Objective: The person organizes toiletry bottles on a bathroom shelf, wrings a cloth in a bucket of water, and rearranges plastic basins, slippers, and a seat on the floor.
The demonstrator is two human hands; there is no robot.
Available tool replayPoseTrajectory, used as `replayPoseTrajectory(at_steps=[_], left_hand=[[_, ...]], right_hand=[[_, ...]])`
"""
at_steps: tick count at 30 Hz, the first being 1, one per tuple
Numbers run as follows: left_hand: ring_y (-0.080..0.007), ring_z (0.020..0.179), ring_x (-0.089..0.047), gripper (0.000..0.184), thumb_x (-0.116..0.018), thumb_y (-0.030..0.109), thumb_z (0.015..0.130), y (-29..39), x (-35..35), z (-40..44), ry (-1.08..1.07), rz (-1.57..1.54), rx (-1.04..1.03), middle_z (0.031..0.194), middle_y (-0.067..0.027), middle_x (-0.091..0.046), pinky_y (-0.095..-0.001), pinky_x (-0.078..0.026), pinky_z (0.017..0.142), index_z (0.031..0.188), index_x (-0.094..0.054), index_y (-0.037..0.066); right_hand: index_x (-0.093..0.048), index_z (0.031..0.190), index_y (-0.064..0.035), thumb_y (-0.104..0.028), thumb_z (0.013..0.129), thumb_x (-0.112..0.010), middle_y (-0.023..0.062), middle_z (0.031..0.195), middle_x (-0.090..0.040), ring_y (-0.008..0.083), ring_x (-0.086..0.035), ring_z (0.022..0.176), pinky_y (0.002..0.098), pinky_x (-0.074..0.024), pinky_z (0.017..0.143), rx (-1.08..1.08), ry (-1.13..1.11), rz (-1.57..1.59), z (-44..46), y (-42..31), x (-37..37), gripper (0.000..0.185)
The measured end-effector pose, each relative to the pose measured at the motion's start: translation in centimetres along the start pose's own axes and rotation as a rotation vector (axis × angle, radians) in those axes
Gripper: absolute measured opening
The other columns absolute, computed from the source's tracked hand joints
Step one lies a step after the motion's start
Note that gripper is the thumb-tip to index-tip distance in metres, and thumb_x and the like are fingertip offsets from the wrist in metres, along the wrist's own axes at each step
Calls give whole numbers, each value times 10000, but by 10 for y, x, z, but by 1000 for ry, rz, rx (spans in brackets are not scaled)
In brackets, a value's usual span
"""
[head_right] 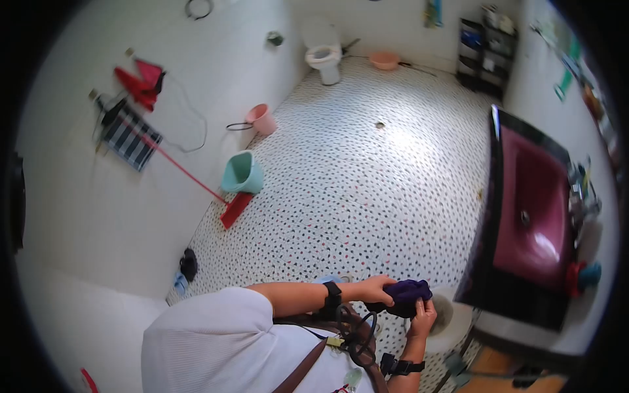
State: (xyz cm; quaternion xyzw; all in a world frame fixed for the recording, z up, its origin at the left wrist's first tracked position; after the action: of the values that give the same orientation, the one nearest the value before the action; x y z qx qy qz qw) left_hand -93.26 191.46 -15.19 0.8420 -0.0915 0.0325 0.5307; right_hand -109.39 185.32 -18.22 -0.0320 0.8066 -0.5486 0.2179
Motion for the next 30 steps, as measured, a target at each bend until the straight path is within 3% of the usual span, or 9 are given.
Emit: replayPoseTrajectory(at_steps=[3,5,6,9,13,15,19,23,30], left_hand=[[-285,1014,-489,488,-712,217,561,-19,47,-14,195,-119,35,1044,-149,-500,-345,-421,843,1000,-616,26],[-187,713,-600,405,-690,156,536,-25,97,-37,703,41,-251,792,-97,-637,-303,-477,650,907,-634,4],[-181,700,-593,416,-674,87,530,-25,113,-45,541,-203,-136,772,-84,-630,-305,-475,646,938,-628,15],[-106,643,-542,367,-597,-5,582,-32,172,-73,591,-398,-170,706,-16,-582,-253,-456,604,947,-602,35],[-129,677,-523,227,-448,-60,630,-59,264,-121,972,-453,-263,686,-44,-573,-288,-433,613,805,-562,29],[-137,677,-531,247,-427,-71,632,-71,310,-153,1036,-544,-215,702,-36,-573,-287,-441,612,810,-563,35],[-99,648,-515,239,-445,-52,652,-99,369,-193,1093,-730,-274,724,-10,-557,-240,-433,598,846,-559,26],[-85,639,-499,191,-483,-1,667,-81,401,-228,1133,-610,-376,705,-9,-530,-244,-425,579,850,-531,24],[-84,687,-467,128,-573,99,748,-88,434,-267,1349,-511,-291,716,-15,-520,-262,-398,629,819,-516,9]], right_hand=[[-605,992,20,-48,855,-547,16,883,-616,75,-554,779,232,-447,732,69,-212,-74,31,-21,-65,164],[-607,976,21,-28,845,-549,8,878,-613,64,-543,782,228,-441,735,105,-294,-139,43,-25,-110,151],[-608,977,18,-30,845,-551,5,879,-614,59,-538,784,221,-435,735,99,-352,-168,43,-30,-138,151],[-611,969,11,-37,846,-557,0,878,-612,49,-521,784,204,-418,729,126,-465,-238,49,-29,-213,142],[-591,840,-49,-113,859,-584,-92,600,-440,-2,-347,506,171,-287,458,166,-437,-323,61,-22,-279,67],[-590,875,-50,-127,865,-574,-65,646,-499,8,-386,507,173,-301,441,166,-447,-331,70,-28,-311,79],[-614,985,-26,-172,859,-598,-31,715,-564,6,-417,550,172,-311,473,232,-500,-466,84,-33,-375,193],[-614,901,-32,-155,860,-581,-49,648,-503,8,-404,544,170,-310,476,253,-600,-530,107,-31,-431,134],[-577,818,-41,-134,862,-557,-34,608,-456,33,-390,519,178,-310,472,136,-865,-497,122,3,-536,104]])
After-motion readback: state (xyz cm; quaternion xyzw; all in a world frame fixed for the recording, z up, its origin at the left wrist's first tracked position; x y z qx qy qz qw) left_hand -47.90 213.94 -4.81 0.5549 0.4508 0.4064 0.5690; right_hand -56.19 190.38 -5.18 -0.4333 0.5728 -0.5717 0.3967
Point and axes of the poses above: each hand's wrist, its own z-axis towards the middle knuckle, its own x-axis out of the back of the hand, y = z × x, the point moved 7 cm from there along z, towards the middle knuckle
